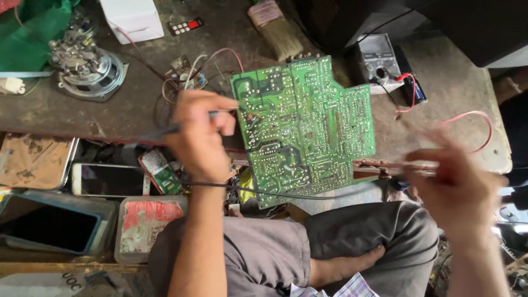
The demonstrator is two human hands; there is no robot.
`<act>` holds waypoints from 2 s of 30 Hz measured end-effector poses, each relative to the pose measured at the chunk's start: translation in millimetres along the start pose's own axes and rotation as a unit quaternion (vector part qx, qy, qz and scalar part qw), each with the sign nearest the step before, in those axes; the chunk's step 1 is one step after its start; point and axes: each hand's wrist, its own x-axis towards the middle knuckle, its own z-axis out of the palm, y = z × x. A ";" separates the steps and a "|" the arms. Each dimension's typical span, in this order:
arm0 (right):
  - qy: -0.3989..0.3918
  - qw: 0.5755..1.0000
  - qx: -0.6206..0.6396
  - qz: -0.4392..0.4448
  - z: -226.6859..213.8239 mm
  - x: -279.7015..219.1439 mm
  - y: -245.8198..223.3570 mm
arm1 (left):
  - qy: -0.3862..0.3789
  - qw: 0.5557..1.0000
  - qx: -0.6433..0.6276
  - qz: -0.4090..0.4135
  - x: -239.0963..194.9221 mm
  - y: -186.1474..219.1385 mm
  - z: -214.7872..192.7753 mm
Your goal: The person tests a green circuit board with a multimeter, then uses a soldering iron to reflow solder joints on the board. They continue testing with the multimeter afterward.
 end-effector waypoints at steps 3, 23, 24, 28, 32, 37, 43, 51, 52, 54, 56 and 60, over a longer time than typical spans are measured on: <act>-0.029 0.984 0.051 -0.166 -4.2 9.7 -28.6 | 0.033 0.993 -0.112 -0.011 17.7 8.7 -34.1; 0.157 0.857 0.483 0.088 20.3 25.3 -5.8 | -0.148 0.974 0.082 -0.148 4.6 -14.6 16.4; 0.160 0.835 0.519 0.091 23.4 22.4 -5.6 | -0.154 0.971 0.101 -0.150 4.7 -15.5 16.6; 0.160 0.764 0.620 0.083 33.6 14.7 -4.3 | -0.166 0.975 0.117 -0.086 8.2 -15.7 17.9; 0.131 0.719 0.681 0.054 48.0 9.1 -8.8 | -0.165 0.971 0.155 -0.076 8.0 -13.3 23.3; 0.088 0.718 0.690 0.040 87.8 3.1 -25.9 | -0.179 0.956 0.234 -0.008 7.4 -10.9 22.0; 0.073 0.647 0.742 0.157 115.7 11.2 -43.1 | -0.124 0.982 0.142 -0.032 7.9 -24.5 25.2; -0.098 0.478 0.831 0.267 127.1 17.6 -42.9 | -0.037 0.959 0.276 0.059 9.9 -20.1 24.8; -0.123 0.458 0.842 0.258 127.2 14.7 -41.9 | -0.043 0.953 0.294 0.068 10.1 -20.1 25.7; -0.177 0.384 0.882 0.210 127.5 12.0 -40.4 | -0.053 0.939 0.330 0.084 10.2 -20.8 26.5; -0.187 0.372 0.890 0.187 129.0 14.8 -41.4 | -0.065 0.925 0.361 0.095 10.6 -24.2 27.9; -0.062 0.463 0.827 0.313 123.8 25.4 -46.9 | -0.075 0.910 0.394 0.103 10.2 -34.7 29.1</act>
